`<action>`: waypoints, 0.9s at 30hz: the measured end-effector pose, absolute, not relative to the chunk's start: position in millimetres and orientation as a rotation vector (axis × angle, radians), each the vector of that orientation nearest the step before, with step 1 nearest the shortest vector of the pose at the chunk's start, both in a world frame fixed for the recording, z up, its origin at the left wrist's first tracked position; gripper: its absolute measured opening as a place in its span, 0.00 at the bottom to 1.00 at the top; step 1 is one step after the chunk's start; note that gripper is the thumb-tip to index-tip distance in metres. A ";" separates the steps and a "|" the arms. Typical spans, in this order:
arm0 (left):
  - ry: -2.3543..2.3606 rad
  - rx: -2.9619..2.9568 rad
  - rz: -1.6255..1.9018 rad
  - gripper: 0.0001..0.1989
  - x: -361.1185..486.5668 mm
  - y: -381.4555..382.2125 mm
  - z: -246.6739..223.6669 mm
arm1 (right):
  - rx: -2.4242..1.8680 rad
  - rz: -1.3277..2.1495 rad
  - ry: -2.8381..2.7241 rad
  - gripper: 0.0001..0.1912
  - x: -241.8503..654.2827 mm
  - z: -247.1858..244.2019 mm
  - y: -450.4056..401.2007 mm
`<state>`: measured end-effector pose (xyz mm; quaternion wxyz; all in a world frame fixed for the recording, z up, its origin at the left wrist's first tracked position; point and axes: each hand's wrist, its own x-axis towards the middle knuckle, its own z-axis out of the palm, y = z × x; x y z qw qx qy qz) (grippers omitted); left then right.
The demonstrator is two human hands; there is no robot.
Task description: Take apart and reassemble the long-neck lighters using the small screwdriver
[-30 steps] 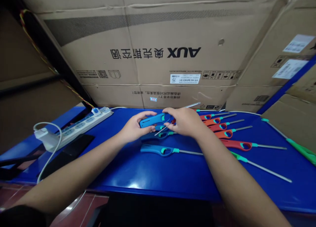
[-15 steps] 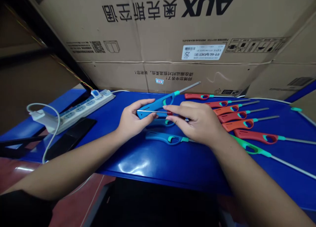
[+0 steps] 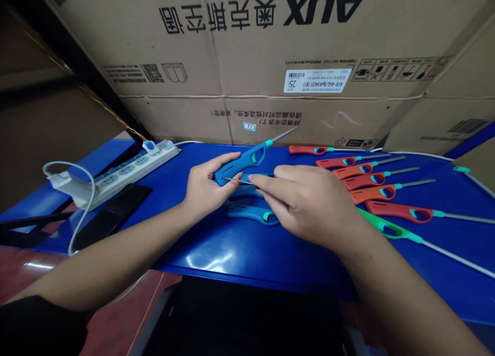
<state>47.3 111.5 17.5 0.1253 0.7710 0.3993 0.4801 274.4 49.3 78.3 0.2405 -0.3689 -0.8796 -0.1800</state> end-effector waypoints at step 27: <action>1.313 2.481 1.317 0.22 46.0 109.4 21.4 | -1.063 0.209 -1.984 0.26 259.2 61.0 44.1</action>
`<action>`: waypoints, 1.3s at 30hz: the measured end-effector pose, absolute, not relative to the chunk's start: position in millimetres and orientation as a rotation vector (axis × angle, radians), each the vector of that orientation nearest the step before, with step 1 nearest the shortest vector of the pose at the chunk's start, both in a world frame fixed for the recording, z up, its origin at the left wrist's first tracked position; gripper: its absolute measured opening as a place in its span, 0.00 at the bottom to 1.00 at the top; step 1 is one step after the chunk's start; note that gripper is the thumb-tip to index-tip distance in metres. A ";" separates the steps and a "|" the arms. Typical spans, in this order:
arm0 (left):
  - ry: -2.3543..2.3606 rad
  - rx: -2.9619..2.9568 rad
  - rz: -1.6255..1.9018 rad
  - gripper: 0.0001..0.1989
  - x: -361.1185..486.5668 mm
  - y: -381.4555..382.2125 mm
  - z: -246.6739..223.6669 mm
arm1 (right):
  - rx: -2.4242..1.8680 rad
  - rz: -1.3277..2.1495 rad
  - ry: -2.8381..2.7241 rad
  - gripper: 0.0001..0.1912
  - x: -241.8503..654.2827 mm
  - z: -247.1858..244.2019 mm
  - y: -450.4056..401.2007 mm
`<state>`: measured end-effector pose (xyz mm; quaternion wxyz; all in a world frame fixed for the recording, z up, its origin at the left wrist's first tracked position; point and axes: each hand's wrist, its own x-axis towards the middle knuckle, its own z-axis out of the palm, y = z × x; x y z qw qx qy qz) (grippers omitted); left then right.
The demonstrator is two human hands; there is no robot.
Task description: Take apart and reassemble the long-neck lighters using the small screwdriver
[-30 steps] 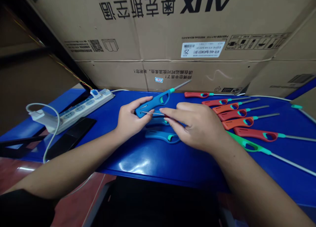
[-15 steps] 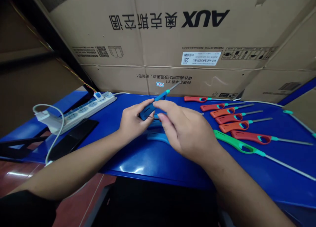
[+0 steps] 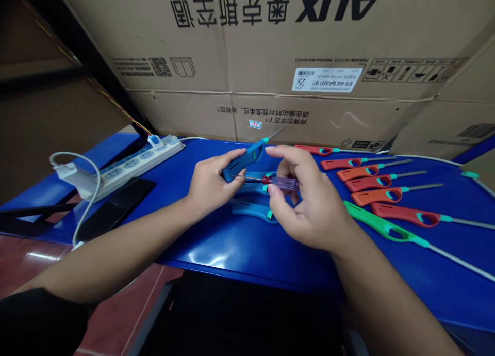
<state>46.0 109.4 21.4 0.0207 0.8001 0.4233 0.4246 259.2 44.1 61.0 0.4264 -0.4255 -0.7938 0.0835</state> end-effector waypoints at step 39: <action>1.386 2.533 1.165 0.22 49.1 110.7 19.3 | -1.083 0.353 -1.815 0.19 257.0 48.5 46.4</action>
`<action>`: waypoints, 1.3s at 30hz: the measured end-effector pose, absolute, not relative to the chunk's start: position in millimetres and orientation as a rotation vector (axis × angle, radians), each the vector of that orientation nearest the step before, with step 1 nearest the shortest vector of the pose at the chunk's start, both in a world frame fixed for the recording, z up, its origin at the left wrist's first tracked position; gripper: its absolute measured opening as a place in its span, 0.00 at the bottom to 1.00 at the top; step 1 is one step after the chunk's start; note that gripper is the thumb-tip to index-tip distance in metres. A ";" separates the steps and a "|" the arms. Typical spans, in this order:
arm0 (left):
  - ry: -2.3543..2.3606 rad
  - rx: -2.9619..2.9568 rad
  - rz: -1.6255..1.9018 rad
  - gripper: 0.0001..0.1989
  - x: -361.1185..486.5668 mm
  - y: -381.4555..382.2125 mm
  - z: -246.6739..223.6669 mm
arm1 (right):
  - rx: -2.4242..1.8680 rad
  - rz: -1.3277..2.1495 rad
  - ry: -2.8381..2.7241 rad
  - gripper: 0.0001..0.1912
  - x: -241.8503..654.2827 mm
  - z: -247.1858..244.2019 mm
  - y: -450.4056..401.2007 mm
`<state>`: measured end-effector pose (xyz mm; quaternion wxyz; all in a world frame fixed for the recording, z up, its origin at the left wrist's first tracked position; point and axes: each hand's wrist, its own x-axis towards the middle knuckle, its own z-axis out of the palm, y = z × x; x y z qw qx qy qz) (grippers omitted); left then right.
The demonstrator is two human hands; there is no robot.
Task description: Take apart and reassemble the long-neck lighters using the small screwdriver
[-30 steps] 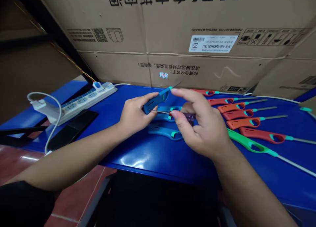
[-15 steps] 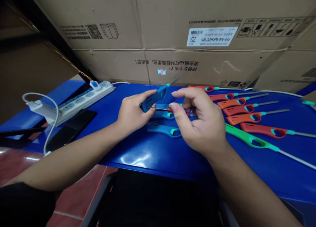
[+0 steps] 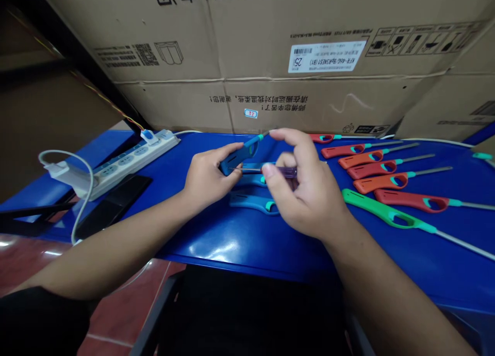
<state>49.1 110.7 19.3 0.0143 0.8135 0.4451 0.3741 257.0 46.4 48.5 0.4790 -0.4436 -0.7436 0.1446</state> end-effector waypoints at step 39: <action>1.416 2.536 1.103 0.23 49.1 111.0 18.4 | -1.136 0.268 -1.949 0.17 266.6 51.5 48.8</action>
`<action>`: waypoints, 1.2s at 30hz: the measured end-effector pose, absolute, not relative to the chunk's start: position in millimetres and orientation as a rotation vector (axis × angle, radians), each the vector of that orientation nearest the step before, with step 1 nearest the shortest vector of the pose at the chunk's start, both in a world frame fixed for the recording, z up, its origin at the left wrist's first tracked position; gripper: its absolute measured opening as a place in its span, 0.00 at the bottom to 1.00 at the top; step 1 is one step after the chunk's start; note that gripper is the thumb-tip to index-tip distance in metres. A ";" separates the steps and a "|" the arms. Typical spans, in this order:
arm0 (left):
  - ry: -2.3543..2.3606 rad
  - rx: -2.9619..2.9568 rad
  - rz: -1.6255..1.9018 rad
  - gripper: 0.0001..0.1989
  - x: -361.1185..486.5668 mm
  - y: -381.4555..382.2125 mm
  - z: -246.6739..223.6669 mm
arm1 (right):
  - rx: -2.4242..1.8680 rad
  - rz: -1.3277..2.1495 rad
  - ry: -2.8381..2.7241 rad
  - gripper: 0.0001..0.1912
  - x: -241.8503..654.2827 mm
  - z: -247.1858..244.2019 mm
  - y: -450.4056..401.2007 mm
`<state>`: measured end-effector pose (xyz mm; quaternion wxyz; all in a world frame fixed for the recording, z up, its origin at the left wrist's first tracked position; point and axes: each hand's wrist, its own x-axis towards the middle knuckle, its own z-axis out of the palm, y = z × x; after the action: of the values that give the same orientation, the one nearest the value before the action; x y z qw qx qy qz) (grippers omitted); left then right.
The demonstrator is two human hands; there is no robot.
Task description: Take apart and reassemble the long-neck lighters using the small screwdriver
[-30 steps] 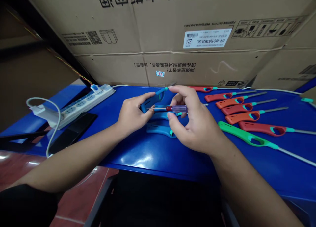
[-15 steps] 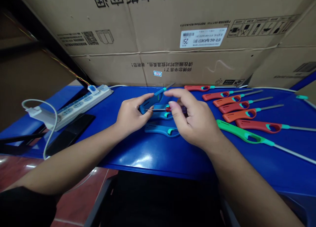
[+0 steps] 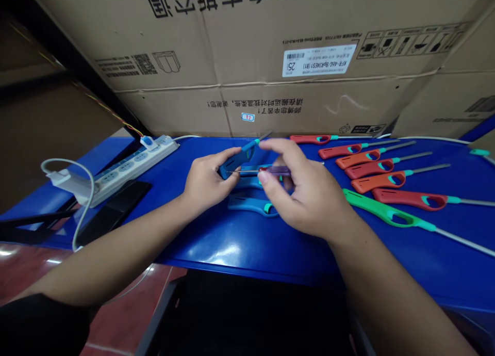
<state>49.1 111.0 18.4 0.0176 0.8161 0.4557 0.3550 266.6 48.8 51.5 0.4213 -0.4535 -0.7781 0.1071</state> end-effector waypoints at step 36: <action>1.303 2.641 1.162 0.22 52.7 99.0 21.1 | -1.069 0.205 -1.951 0.02 244.0 47.3 56.6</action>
<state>52.7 99.0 21.1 -0.0122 0.8341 0.4116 0.3670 244.0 56.6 47.3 0.4382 -0.4302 -0.7849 0.0824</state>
